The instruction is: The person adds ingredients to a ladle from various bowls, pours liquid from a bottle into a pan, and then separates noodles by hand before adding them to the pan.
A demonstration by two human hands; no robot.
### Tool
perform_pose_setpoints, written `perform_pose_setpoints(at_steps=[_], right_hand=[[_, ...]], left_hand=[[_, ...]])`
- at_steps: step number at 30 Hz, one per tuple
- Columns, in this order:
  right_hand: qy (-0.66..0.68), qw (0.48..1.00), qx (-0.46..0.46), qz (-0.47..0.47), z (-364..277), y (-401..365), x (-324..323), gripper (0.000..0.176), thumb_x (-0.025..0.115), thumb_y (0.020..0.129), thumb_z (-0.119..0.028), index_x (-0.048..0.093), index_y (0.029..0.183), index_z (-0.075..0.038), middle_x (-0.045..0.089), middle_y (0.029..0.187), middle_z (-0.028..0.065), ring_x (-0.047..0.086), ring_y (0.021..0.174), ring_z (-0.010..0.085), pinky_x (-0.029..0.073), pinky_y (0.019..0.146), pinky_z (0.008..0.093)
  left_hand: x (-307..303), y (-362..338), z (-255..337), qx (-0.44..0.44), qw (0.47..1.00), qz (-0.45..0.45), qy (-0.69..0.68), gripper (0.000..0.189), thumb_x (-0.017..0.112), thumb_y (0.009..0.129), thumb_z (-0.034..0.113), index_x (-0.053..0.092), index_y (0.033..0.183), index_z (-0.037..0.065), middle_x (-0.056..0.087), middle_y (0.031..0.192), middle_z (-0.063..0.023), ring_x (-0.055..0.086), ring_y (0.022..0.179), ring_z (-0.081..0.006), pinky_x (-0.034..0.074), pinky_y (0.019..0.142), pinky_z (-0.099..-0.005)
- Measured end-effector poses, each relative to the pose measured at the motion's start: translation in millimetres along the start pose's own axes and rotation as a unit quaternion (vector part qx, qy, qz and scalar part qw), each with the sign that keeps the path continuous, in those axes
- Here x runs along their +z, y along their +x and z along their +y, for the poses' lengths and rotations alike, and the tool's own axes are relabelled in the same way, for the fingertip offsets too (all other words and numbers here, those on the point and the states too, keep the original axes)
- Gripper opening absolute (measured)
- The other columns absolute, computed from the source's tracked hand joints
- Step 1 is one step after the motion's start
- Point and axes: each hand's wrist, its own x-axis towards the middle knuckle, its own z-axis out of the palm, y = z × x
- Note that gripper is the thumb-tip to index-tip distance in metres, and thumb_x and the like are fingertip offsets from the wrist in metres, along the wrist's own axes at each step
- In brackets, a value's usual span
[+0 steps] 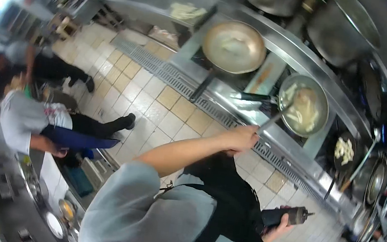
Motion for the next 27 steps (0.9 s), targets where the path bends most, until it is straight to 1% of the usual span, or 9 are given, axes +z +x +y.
perform_pose_setpoints(at_steps=[3,5,6,13,17,20,22,26,27], right_hand=[[-0.012,0.999,-0.003,-0.031,-8.9,4.2,16.4,0.050,0.071,0.086,-0.022,0.049,0.124,0.001,0.061,0.106,0.0128,0.062,0.094,0.0223,0.054,0.082,0.0377],[-0.011,0.999,-0.004,-0.038,-11.5,9.1,19.8,0.050,0.072,0.086,-0.023,0.049,0.123,0.002,0.061,0.105,0.0129,0.062,0.093,0.0222,0.054,0.081,0.0373],[-0.024,0.998,-0.001,-0.057,-9.5,13.3,14.4,0.050,0.072,0.085,-0.023,0.050,0.122,0.003,0.061,0.104,0.0133,0.063,0.092,0.0222,0.055,0.081,0.0368],[-0.040,0.999,0.031,-0.006,-30.6,8.1,53.0,0.047,0.072,0.085,-0.021,0.052,0.121,0.003,0.062,0.104,0.0129,0.063,0.090,0.0225,0.055,0.078,0.0367],[-0.039,0.999,-0.022,-0.030,-2.6,24.9,12.5,0.051,0.076,0.080,-0.019,0.052,0.122,0.000,0.063,0.105,0.0117,0.064,0.090,0.0226,0.055,0.081,0.0387],[0.004,0.999,-0.006,-0.043,-11.0,18.0,19.6,0.059,0.078,0.077,-0.019,0.049,0.124,0.000,0.062,0.107,0.0146,0.065,0.096,0.0270,0.057,0.082,0.0406],[0.002,1.000,0.005,-0.024,-11.3,14.4,16.7,0.058,0.078,0.077,-0.019,0.050,0.124,0.000,0.062,0.107,0.0149,0.065,0.095,0.0264,0.057,0.082,0.0400],[0.011,1.000,0.015,-0.015,0.6,11.4,8.2,0.057,0.078,0.078,-0.017,0.049,0.124,0.001,0.063,0.106,0.0145,0.066,0.095,0.0256,0.054,0.084,0.0396],[0.013,1.000,0.014,-0.012,3.3,8.9,5.6,0.056,0.078,0.078,-0.018,0.050,0.123,0.001,0.063,0.106,0.0149,0.066,0.095,0.0258,0.055,0.084,0.0393]], left_hand=[[11.6,12.3,-12.9,-0.060,0.955,-0.085,-0.279,0.025,0.048,0.099,0.020,0.050,0.120,0.007,0.062,0.080,-0.0082,0.065,0.064,-0.0184,0.053,0.048,-0.0368],[12.3,2.3,1.3,-0.145,0.810,-0.161,-0.545,0.019,0.049,0.100,0.020,0.051,0.116,0.009,0.059,0.080,-0.0032,0.060,0.060,-0.0138,0.050,0.044,-0.0305],[16.1,2.5,1.7,-0.132,0.801,-0.169,-0.558,0.019,0.050,0.101,0.024,0.051,0.112,0.009,0.055,0.076,-0.0023,0.055,0.057,-0.0114,0.047,0.042,-0.0264],[7.2,-2.3,-0.7,-0.118,0.888,-0.102,-0.432,0.017,0.053,0.100,0.028,0.057,0.099,0.011,0.056,0.075,-0.0006,0.049,0.051,-0.0087,0.042,0.037,-0.0256],[-0.9,-0.6,-6.5,-0.135,0.849,-0.118,-0.497,0.015,0.054,0.099,0.023,0.058,0.097,0.009,0.051,0.070,-0.0001,0.049,0.053,-0.0111,0.041,0.040,-0.0263],[-0.1,-15.3,16.0,-0.099,0.946,-0.074,-0.300,0.020,0.050,0.101,0.021,0.055,0.109,0.005,0.051,0.070,-0.0012,0.048,0.049,-0.0127,0.042,0.039,-0.0296],[5.1,-14.1,17.8,0.010,0.997,0.038,0.059,0.042,0.048,0.102,0.022,0.042,0.140,0.005,0.051,0.069,-0.0008,0.047,0.047,-0.0114,0.042,0.038,-0.0281],[3.8,3.6,16.5,0.000,0.999,-0.019,-0.037,0.039,0.048,0.101,0.024,0.046,0.135,0.004,0.054,0.070,-0.0013,0.048,0.045,-0.0111,0.042,0.038,-0.0278],[2.7,5.7,23.4,-0.064,0.973,-0.063,-0.212,0.037,0.049,0.101,0.023,0.048,0.132,0.004,0.054,0.070,-0.0010,0.048,0.046,-0.0107,0.042,0.037,-0.0272]])
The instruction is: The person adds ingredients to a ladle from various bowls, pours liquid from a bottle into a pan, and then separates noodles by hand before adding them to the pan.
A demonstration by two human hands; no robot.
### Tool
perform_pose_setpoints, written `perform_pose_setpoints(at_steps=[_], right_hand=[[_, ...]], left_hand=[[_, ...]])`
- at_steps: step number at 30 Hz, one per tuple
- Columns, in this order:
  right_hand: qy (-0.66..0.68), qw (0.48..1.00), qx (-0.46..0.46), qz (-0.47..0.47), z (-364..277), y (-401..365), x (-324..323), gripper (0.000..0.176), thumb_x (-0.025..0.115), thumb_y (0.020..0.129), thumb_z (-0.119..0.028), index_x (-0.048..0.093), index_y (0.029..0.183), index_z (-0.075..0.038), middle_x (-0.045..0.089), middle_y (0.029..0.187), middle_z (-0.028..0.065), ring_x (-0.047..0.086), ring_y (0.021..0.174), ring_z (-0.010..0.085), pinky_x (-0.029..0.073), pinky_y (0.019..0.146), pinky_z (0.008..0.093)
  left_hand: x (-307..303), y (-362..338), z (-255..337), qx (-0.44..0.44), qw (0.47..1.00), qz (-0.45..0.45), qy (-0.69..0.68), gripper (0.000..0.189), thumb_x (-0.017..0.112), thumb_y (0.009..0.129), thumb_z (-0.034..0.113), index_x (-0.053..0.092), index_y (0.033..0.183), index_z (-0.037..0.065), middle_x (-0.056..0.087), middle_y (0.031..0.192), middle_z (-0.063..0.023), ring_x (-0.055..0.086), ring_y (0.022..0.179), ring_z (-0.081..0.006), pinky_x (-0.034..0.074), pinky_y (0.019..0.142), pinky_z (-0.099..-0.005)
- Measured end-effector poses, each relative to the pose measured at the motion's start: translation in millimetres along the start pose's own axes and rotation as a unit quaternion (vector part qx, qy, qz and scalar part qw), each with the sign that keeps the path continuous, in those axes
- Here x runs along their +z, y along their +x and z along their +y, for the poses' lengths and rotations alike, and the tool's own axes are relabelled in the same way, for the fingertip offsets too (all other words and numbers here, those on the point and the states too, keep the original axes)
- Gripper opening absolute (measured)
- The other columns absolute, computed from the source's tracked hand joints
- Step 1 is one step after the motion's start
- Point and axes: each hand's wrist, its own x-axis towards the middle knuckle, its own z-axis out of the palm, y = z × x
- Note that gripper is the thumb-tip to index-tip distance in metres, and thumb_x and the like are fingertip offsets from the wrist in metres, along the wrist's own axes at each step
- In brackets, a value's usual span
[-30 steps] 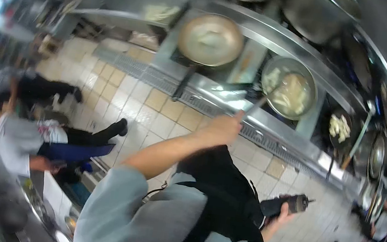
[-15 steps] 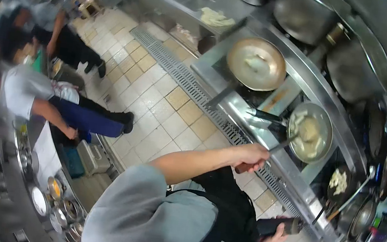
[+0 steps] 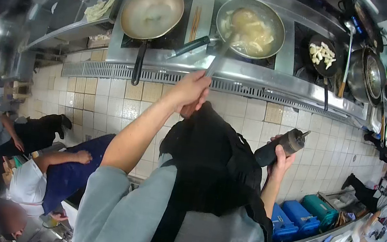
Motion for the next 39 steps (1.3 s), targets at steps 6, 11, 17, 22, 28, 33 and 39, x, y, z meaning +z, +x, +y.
perform_pose_setpoints(at_steps=[6,11,17,22,28,33,39], right_hand=[[-0.010,1.000,-0.003,0.028,-1.3,-8.5,-2.0,0.056,0.076,0.079,-0.017,0.049,0.124,0.002,0.062,0.107,0.0168,0.065,0.095,0.0270,0.057,0.081,0.0402],[-0.005,1.000,-0.007,0.026,-0.6,-10.4,2.8,0.058,0.078,0.078,-0.018,0.050,0.125,0.003,0.063,0.108,0.0169,0.066,0.095,0.0271,0.057,0.082,0.0409],[-0.019,0.999,-0.003,0.031,-2.1,-12.4,0.7,0.055,0.079,0.078,-0.018,0.052,0.122,0.002,0.064,0.105,0.0146,0.066,0.096,0.0264,0.056,0.084,0.0405],[-0.035,0.999,-0.011,0.036,-2.2,-16.4,1.8,0.054,0.075,0.078,-0.019,0.051,0.121,0.003,0.061,0.106,0.0162,0.064,0.094,0.0257,0.056,0.081,0.0393],[-0.021,0.999,-0.008,0.045,-0.4,-19.6,-1.7,0.054,0.076,0.078,-0.016,0.051,0.122,0.002,0.063,0.105,0.0154,0.065,0.094,0.0252,0.055,0.082,0.0384],[-0.014,0.998,-0.008,0.059,0.6,-24.1,-2.0,0.052,0.077,0.078,-0.011,0.051,0.123,0.001,0.065,0.105,0.0147,0.066,0.095,0.0252,0.053,0.084,0.0382],[-0.023,0.998,-0.010,0.059,-0.8,-23.3,0.8,0.048,0.077,0.078,-0.010,0.054,0.118,0.001,0.066,0.103,0.0141,0.066,0.093,0.0244,0.053,0.084,0.0371]], left_hand=[[-3.2,10.3,-1.6,-0.007,0.999,-0.027,-0.016,0.015,0.049,0.101,0.018,0.051,0.106,0.004,0.048,0.071,0.0004,0.047,0.049,-0.0089,0.041,0.037,-0.0252],[-4.7,21.7,-9.5,0.016,0.999,-0.034,-0.036,0.016,0.048,0.102,0.020,0.051,0.110,0.007,0.048,0.072,0.0005,0.047,0.049,-0.0090,0.041,0.038,-0.0261],[-0.1,9.5,0.4,0.038,0.977,0.028,0.207,0.017,0.047,0.102,0.021,0.053,0.112,0.008,0.050,0.071,0.0016,0.048,0.049,-0.0102,0.042,0.039,-0.0273],[0.4,31.3,-12.1,0.000,0.998,-0.051,-0.032,0.038,0.048,0.097,0.021,0.048,0.127,-0.002,0.060,0.066,-0.0115,0.061,0.051,-0.0208,0.049,0.044,-0.0366],[-0.7,27.3,-29.9,0.216,0.901,0.120,0.357,0.042,0.053,0.100,0.026,0.048,0.137,0.008,0.052,0.072,-0.0008,0.053,0.054,-0.0118,0.046,0.042,-0.0290],[1.2,16.1,-3.0,-0.019,0.999,-0.015,-0.031,0.037,0.055,0.099,0.024,0.051,0.132,0.006,0.053,0.074,-0.0010,0.052,0.055,-0.0103,0.044,0.040,-0.0283],[-13.8,2.9,14.8,-0.065,0.990,-0.058,-0.109,0.033,0.056,0.098,0.021,0.053,0.127,0.005,0.052,0.072,0.0000,0.050,0.053,-0.0085,0.040,0.039,-0.0265]])
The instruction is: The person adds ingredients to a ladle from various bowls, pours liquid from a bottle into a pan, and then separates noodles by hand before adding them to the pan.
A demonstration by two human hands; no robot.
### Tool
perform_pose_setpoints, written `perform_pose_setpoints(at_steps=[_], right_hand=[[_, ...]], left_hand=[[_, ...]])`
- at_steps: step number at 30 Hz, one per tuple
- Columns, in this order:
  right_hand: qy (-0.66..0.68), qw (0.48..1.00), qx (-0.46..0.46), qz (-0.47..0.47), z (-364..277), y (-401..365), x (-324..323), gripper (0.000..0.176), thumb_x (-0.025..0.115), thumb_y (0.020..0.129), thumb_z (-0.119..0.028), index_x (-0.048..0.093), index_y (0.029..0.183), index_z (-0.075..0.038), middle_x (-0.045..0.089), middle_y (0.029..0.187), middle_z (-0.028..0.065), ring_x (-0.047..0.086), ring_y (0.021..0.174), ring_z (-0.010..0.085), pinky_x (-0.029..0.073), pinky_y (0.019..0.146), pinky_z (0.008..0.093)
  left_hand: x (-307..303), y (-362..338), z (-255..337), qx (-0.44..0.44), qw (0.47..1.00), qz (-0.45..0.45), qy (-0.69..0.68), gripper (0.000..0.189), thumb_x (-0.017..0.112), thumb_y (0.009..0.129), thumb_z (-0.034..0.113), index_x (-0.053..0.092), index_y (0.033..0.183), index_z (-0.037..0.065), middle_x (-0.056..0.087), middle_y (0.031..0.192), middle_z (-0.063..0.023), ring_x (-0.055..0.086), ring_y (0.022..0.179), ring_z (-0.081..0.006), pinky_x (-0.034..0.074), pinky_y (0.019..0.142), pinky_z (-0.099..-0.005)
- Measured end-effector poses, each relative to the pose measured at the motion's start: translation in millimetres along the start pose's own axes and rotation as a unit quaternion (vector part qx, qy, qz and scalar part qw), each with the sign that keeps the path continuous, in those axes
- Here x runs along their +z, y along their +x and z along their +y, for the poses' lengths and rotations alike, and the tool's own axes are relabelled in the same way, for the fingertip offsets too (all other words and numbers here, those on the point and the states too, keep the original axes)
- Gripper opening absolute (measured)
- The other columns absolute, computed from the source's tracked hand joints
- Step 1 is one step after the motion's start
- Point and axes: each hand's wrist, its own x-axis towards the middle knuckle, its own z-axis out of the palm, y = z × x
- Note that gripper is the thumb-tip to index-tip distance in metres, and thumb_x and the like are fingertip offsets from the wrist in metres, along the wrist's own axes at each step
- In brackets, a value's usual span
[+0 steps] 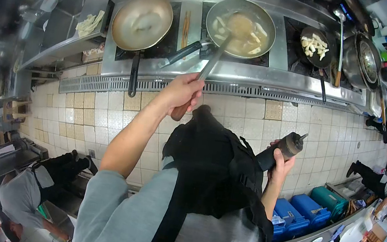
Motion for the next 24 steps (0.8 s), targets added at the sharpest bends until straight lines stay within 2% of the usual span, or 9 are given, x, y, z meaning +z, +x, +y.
perform_pose_setpoints(at_steps=[2,5,7,10,14,15,16,19,24], right_hand=[[-0.006,1.000,-0.002,0.005,-1.2,1.2,1.9,0.045,0.077,0.078,-0.010,0.055,0.116,0.001,0.066,0.103,0.0134,0.066,0.093,0.0232,0.052,0.084,0.0362],[-0.044,0.999,0.008,-0.011,-0.7,3.9,0.6,0.051,0.077,0.077,-0.015,0.053,0.119,0.002,0.063,0.104,0.0140,0.064,0.093,0.0236,0.055,0.081,0.0374],[-0.055,0.998,0.012,-0.006,-1.8,4.0,3.3,0.050,0.076,0.077,-0.014,0.053,0.118,0.002,0.064,0.104,0.0137,0.065,0.094,0.0235,0.054,0.082,0.0371],[-0.081,0.997,0.007,-0.010,-2.4,4.9,5.6,0.047,0.076,0.078,-0.012,0.054,0.118,0.002,0.065,0.103,0.0133,0.065,0.094,0.0233,0.053,0.084,0.0364],[-0.091,0.996,-0.004,0.000,-0.3,4.7,8.3,0.043,0.077,0.076,-0.009,0.058,0.114,-0.001,0.065,0.100,0.0080,0.064,0.092,0.0189,0.050,0.086,0.0330],[-0.091,0.996,-0.003,-0.003,0.8,4.9,7.4,0.043,0.077,0.076,-0.009,0.058,0.114,-0.001,0.065,0.100,0.0080,0.064,0.092,0.0189,0.050,0.086,0.0330],[-0.098,0.995,-0.004,-0.005,2.3,6.1,5.6,0.044,0.078,0.076,-0.010,0.058,0.114,-0.001,0.065,0.101,0.0078,0.063,0.092,0.0186,0.050,0.086,0.0329],[-0.115,0.993,-0.008,-0.011,0.9,4.8,6.2,0.045,0.078,0.076,-0.011,0.058,0.114,-0.001,0.065,0.101,0.0075,0.063,0.092,0.0181,0.049,0.086,0.0329],[-0.166,0.986,-0.003,0.010,4.5,4.8,0.8,0.047,0.078,0.076,-0.010,0.057,0.116,0.000,0.065,0.101,0.0075,0.063,0.093,0.0180,0.049,0.088,0.0329]], left_hand=[[0.7,-9.3,-2.9,0.001,0.995,0.024,0.099,0.037,0.056,0.098,0.020,0.052,0.131,0.005,0.052,0.072,0.0002,0.050,0.054,-0.0083,0.040,0.039,-0.0266],[-11.3,-12.0,-19.7,0.130,0.936,0.096,0.312,0.049,0.056,0.097,0.020,0.046,0.141,0.003,0.059,0.073,-0.0056,0.057,0.058,-0.0145,0.046,0.047,-0.0321],[-25.5,1.2,-38.0,0.290,0.808,0.160,0.488,0.058,0.056,0.095,0.021,0.038,0.146,0.001,0.064,0.079,-0.0126,0.062,0.064,-0.0225,0.051,0.061,-0.0364],[-23.1,1.2,-41.3,0.256,0.795,0.178,0.520,0.060,0.058,0.094,0.023,0.038,0.145,0.000,0.066,0.088,-0.0174,0.065,0.070,-0.0282,0.052,0.073,-0.0390],[-18.4,-0.2,-39.2,0.252,0.850,0.143,0.440,0.051,0.056,0.096,0.022,0.045,0.141,0.000,0.064,0.082,-0.0120,0.063,0.065,-0.0216,0.052,0.061,-0.0359],[-15.3,-3.1,-30.0,0.131,0.964,0.061,0.224,0.043,0.055,0.098,0.022,0.049,0.135,0.001,0.061,0.080,-0.0083,0.060,0.062,-0.0175,0.049,0.053,-0.0325],[-14.2,-4.8,-21.7,0.001,1.000,-0.025,-0.010,0.035,0.053,0.099,0.021,0.053,0.129,0.002,0.059,0.078,-0.0046,0.057,0.058,-0.0135,0.047,0.046,-0.0291],[-16.6,-6.4,-10.2,-0.042,0.975,-0.083,-0.203,0.023,0.051,0.101,0.019,0.055,0.119,0.004,0.052,0.077,0.0008,0.049,0.054,-0.0074,0.039,0.039,-0.0223],[-6.2,-10.5,-13.3,0.027,0.986,0.028,0.161,0.026,0.052,0.100,0.020,0.054,0.122,0.006,0.052,0.078,0.0001,0.047,0.052,-0.0080,0.041,0.040,-0.0246]])
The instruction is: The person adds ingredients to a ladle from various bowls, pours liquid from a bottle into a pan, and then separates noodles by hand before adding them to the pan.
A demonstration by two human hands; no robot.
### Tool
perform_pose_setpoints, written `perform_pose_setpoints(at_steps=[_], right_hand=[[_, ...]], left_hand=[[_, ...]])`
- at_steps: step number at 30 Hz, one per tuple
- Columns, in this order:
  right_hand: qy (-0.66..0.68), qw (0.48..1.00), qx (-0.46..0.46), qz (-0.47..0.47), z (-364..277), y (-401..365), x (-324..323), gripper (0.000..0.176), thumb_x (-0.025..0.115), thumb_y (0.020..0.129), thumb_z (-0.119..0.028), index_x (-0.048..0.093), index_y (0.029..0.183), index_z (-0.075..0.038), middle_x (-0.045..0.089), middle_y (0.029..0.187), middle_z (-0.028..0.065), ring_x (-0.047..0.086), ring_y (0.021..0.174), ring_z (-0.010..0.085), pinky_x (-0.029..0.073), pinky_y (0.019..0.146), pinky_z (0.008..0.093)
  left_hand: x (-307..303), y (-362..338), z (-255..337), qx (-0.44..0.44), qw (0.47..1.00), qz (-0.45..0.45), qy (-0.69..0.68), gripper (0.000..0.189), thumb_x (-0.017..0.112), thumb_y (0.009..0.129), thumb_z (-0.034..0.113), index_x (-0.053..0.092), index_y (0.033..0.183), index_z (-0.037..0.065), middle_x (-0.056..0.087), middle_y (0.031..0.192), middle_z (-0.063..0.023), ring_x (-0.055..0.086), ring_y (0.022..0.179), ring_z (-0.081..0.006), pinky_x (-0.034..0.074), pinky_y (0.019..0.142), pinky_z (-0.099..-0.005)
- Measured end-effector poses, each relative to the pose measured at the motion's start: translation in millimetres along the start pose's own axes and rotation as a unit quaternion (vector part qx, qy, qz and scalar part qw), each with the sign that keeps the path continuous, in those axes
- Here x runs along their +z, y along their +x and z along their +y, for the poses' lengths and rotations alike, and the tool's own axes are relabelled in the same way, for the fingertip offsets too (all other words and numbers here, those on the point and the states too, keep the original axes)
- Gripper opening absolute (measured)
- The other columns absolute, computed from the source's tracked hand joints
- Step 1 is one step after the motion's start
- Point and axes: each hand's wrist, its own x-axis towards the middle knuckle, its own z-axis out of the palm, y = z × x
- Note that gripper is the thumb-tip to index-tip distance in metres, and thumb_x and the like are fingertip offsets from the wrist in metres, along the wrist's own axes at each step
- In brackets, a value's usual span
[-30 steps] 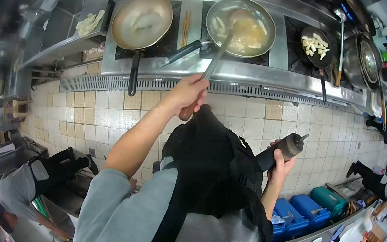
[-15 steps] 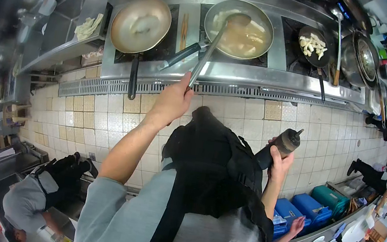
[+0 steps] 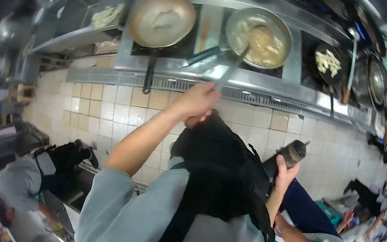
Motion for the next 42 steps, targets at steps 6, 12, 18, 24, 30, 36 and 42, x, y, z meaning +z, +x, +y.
perform_pose_setpoints(at_steps=[6,12,18,24,30,36,42], right_hand=[[-0.006,0.999,-0.026,-0.022,8.5,7.0,-3.8,0.050,0.078,0.075,-0.008,0.055,0.118,0.000,0.065,0.101,0.0081,0.064,0.091,0.0182,0.050,0.087,0.0320],[-0.013,0.999,-0.023,-0.024,-12.4,7.5,4.0,0.047,0.078,0.073,-0.008,0.057,0.115,-0.002,0.066,0.099,0.0076,0.063,0.089,0.0167,0.050,0.084,0.0318],[-0.038,0.998,-0.015,-0.038,-18.8,8.5,7.6,0.051,0.078,0.072,-0.008,0.056,0.118,-0.004,0.066,0.102,0.0069,0.063,0.092,0.0173,0.051,0.085,0.0333],[-0.055,0.997,-0.022,-0.044,-19.5,6.6,9.8,0.054,0.080,0.072,-0.010,0.056,0.120,-0.004,0.065,0.102,0.0065,0.062,0.092,0.0170,0.051,0.085,0.0337],[-0.084,0.994,-0.029,-0.056,-29.4,6.3,13.2,0.055,0.081,0.071,-0.012,0.056,0.119,-0.003,0.064,0.101,0.0064,0.061,0.091,0.0164,0.051,0.083,0.0333],[-0.142,0.985,-0.063,-0.074,-46.2,20.6,18.9,0.052,0.081,0.071,-0.013,0.056,0.116,-0.003,0.064,0.099,0.0065,0.060,0.090,0.0162,0.051,0.083,0.0340],[-0.172,0.975,-0.104,-0.093,-62.2,42.5,26.7,0.050,0.081,0.072,-0.013,0.055,0.114,-0.003,0.065,0.099,0.0067,0.060,0.089,0.0167,0.050,0.083,0.0337]], left_hand=[[-7.8,10.0,2.2,-0.022,0.990,-0.013,-0.141,0.030,0.056,0.098,0.020,0.053,0.126,0.008,0.051,0.076,0.0014,0.049,0.053,-0.0078,0.044,0.040,-0.0263],[-10.4,15.7,-18.3,0.231,0.917,0.144,0.291,0.049,0.058,0.093,0.021,0.049,0.136,0.001,0.065,0.085,-0.0162,0.064,0.065,-0.0287,0.054,0.062,-0.0397],[-4.0,11.4,-18.6,0.207,0.889,0.149,0.381,0.054,0.058,0.092,0.023,0.045,0.139,-0.001,0.067,0.097,-0.0240,0.068,0.085,-0.0366,0.053,0.074,-0.0416],[-3.9,16.7,1.6,-0.022,0.968,-0.075,-0.240,0.026,0.054,0.098,0.021,0.057,0.117,0.003,0.056,0.071,-0.0026,0.056,0.058,-0.0113,0.044,0.044,-0.0260],[-6.0,12.9,20.3,-0.055,0.942,-0.106,-0.315,0.030,0.054,0.099,0.021,0.055,0.120,0.000,0.056,0.074,-0.0005,0.050,0.053,-0.0072,0.040,0.040,-0.0215],[-7.9,24.7,-28.0,0.265,0.912,0.131,0.285,0.059,0.062,0.091,0.020,0.040,0.144,0.004,0.064,0.079,-0.0135,0.063,0.058,-0.0276,0.054,0.058,-0.0409],[-14.3,-5.2,-23.3,0.243,0.786,0.229,0.520,0.062,0.060,0.089,0.015,0.038,0.147,0.015,0.067,0.087,-0.0207,0.066,0.081,-0.0412,0.054,0.068,-0.0505]])
